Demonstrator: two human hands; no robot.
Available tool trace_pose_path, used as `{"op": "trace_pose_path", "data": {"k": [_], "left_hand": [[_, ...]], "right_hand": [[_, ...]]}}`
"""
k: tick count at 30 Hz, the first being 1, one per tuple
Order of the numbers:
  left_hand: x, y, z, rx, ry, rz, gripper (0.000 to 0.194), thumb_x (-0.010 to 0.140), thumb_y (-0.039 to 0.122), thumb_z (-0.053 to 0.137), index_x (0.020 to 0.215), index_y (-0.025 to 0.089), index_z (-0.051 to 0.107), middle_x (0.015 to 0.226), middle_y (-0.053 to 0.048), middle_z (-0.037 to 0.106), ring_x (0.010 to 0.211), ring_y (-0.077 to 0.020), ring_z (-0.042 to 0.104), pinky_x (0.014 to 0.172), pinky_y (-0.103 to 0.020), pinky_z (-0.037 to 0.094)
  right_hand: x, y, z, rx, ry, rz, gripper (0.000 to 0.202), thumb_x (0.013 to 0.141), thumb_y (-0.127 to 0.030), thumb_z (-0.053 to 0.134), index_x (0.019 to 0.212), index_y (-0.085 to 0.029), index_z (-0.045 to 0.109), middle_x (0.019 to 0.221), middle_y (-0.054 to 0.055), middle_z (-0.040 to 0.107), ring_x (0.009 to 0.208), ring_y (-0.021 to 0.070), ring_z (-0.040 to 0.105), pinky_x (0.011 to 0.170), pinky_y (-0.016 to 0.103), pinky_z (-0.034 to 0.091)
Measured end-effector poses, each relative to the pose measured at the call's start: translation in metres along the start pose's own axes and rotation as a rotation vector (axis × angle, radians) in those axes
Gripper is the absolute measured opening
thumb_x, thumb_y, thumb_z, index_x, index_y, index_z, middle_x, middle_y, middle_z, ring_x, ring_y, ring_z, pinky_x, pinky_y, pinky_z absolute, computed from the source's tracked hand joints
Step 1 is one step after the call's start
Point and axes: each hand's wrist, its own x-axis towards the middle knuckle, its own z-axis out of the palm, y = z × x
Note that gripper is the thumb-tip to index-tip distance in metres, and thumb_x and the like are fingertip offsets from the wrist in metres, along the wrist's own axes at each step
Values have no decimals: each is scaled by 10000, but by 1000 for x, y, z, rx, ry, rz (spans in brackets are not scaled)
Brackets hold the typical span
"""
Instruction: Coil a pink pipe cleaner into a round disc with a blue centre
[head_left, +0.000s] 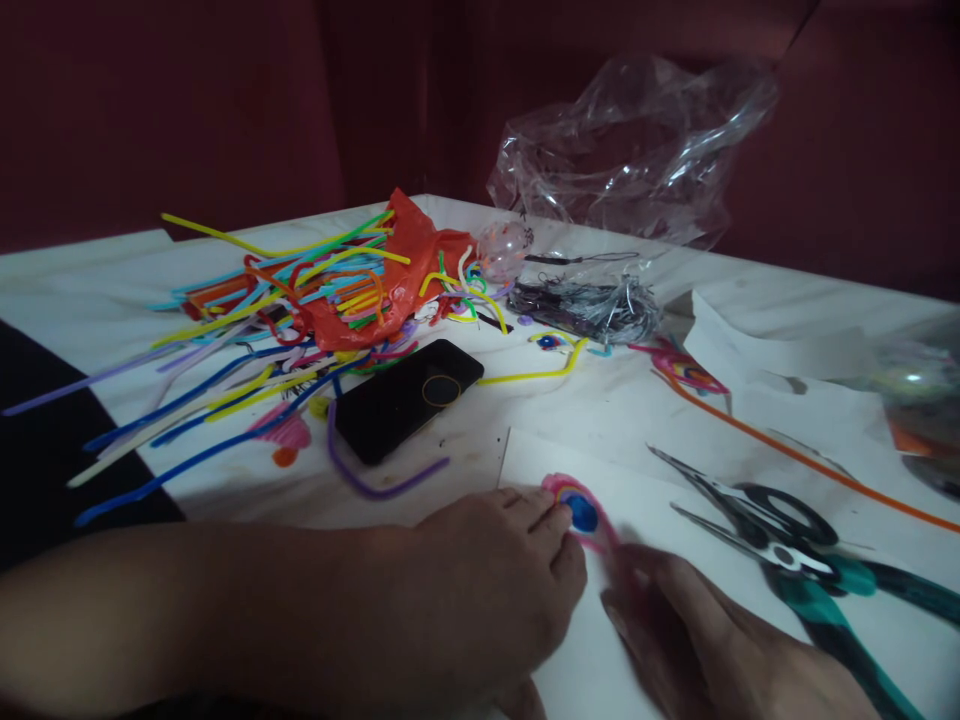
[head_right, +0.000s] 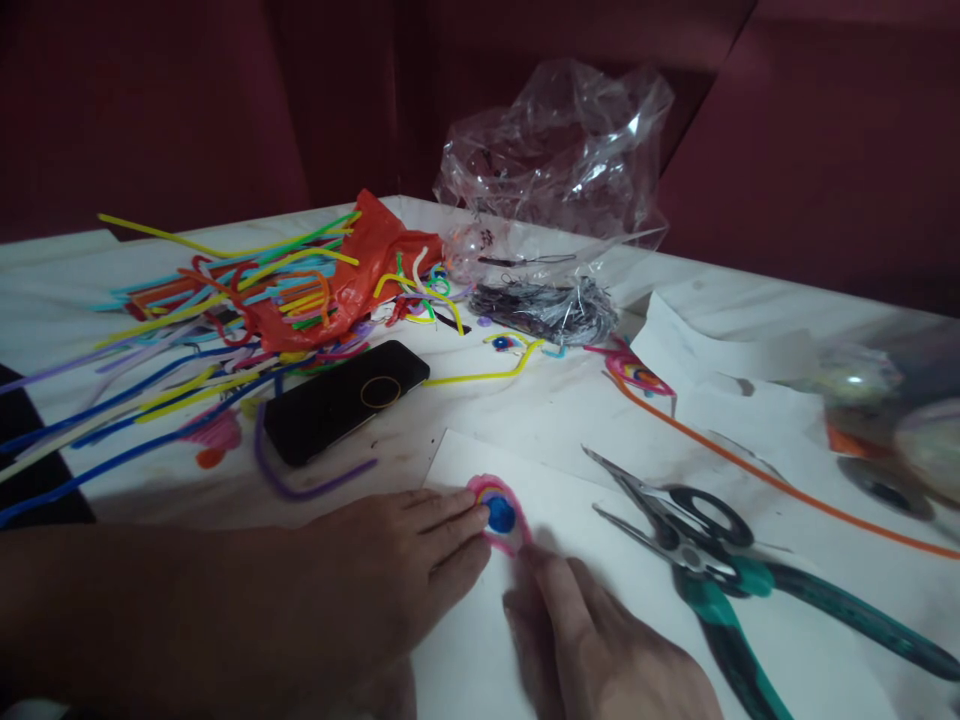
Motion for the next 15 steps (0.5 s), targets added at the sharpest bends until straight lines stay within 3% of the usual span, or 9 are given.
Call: {"op": "trace_pose_path", "data": {"k": [6,10,15], "left_hand": [[0,0,3,16,50,-5,651,879,525,453,1209,-35,486,1283,-275,496,1211,-332,466,1009,-401,364],[0,0,2,23,26,2,472,907,352,441,1180,-27,508,1252,-254,527,1180,-314,490,998,-392,370],[1,0,3,22,28,-5,747,841,629,435,1186,-30,502,1242,-256,530,1163,-325,494,1004,-391,362]], "right_hand": [[0,3,-1,-73,-29,-102,367,1025,-276,263,1316,-115,418,860,69,605,499,137,587,331,178,458],[12,1,-7,10,-22,-53,311,1026,-270,251,1205,-158,480,912,57,639,508,136,608,377,173,485],[22,-2,-6,124,-51,88,287,1032,-342,274,891,-231,498,572,-66,570,393,137,555,293,186,380]]}}
